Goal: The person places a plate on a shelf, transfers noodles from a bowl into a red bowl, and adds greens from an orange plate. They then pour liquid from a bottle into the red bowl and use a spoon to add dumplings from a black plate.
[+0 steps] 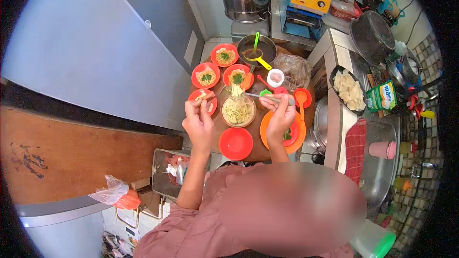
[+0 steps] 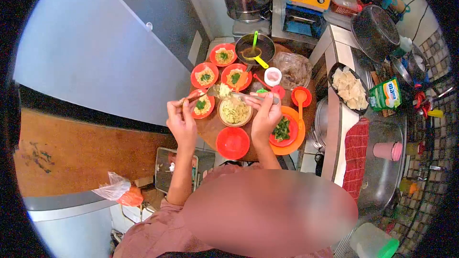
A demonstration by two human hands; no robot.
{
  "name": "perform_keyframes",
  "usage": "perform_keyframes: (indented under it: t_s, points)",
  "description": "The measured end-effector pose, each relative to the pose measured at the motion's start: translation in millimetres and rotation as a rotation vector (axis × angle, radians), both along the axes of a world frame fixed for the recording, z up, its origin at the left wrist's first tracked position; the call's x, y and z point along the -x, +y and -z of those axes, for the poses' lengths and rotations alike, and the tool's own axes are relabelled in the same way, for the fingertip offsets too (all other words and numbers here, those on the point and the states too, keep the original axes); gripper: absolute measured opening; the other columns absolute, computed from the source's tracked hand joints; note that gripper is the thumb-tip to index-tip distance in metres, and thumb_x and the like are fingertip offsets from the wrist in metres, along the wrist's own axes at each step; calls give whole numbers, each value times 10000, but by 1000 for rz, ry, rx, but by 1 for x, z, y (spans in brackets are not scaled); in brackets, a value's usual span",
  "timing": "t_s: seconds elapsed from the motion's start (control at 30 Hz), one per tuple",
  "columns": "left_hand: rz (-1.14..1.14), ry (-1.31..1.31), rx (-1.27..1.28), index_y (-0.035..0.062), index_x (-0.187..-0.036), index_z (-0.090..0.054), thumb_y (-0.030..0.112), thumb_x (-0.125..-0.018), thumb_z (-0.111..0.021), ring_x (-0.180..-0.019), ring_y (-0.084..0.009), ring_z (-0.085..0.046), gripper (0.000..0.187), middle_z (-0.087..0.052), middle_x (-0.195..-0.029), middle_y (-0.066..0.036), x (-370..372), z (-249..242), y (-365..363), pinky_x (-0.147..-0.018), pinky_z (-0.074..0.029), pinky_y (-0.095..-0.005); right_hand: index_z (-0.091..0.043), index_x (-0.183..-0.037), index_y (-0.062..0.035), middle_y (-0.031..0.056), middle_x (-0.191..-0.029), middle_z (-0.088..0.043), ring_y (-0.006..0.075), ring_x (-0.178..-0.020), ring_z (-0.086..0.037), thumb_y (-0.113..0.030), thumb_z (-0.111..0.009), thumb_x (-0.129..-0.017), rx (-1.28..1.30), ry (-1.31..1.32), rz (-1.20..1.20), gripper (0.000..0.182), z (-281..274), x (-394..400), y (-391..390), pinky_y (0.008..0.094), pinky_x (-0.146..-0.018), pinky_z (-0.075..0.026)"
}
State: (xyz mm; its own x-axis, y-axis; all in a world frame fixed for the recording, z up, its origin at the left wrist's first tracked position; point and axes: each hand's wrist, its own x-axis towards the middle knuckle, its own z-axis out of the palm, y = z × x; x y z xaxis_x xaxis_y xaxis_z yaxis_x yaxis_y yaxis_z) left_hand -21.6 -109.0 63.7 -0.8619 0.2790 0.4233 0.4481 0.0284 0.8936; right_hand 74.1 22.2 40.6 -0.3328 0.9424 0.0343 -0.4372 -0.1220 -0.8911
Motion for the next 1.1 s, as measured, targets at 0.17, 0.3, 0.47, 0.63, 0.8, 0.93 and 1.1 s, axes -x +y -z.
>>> perform_keyframes:
  t_s: [0.17, 0.3, 0.47, 0.63, 0.8, 0.93, 1.1]
  points:
    - [95, -17, -93, -29, -875, -418, -24, -873, -426, -839, -153, -605, 9, -621, -929, -165, 7, -10, 3, -741, -483, -255, -413, -869, 31, 204, -831, -582, 240, -679, -634, -167, -318, -942, -48, 43, 37, 232, -4, 3, -3, 293, -622, -540]
    - [125, -12, -17, -11, -851, -386, 40, -901, -417, -844, -165, -603, 78, -594, -856, -125, 14, 8, 5, -731, -506, -286, -418, -876, 34, 193, -834, -585, 236, -693, -636, -162, -319, -942, -85, 10, 33, 229, 3, 4, -3, 290, -627, -538]
    - [23, -31, 239, -4, -859, -422, 59, -880, -451, -760, -197, -635, 72, -634, -849, -152, 16, 65, 8, -614, -485, -295, -480, -871, 31, 161, -835, -603, 238, -748, -642, -127, -380, -918, -252, -235, -242, 193, 63, 6, 5, 299, -651, -519]
    - [15, -226, 274, -10, -862, -431, 81, -877, -459, -718, -227, -640, 96, -629, -776, -152, 28, 158, 6, -590, -482, -319, -532, -886, 7, 161, -859, -604, 249, -780, -623, -110, -459, -867, -724, -578, -480, 139, 129, 1, 16, 312, -659, -484]
    - [-46, -321, 224, -15, -857, -421, 85, -879, -464, -724, -212, -642, 111, -626, -759, -155, 37, 200, 3, -582, -493, -305, -570, -902, 7, 165, -878, -613, 237, -766, -620, -102, -529, -826, -694, -585, -491, 139, 135, -3, 13, 318, -612, -480]
    - [-28, -535, -134, -23, -859, -403, 91, -888, -459, -756, -179, -638, 130, -626, -755, -143, 19, 172, 14, -590, -515, -270, -571, -912, 9, 153, -876, -617, 216, -767, -628, -127, -527, -836, -646, -584, -449, 161, 132, -4, 5, 308, -622, -485]
    - [-14, -460, -25, -20, -862, -408, 98, -886, -462, -737, -193, -643, 132, -625, -757, -158, 18, 192, 22, -585, -510, -289, -531, -885, 72, 141, -861, -622, 175, -791, -629, -114, -403, -916, -247, -432, -385, 228, 144, 1, -2, 268, -708, -510]
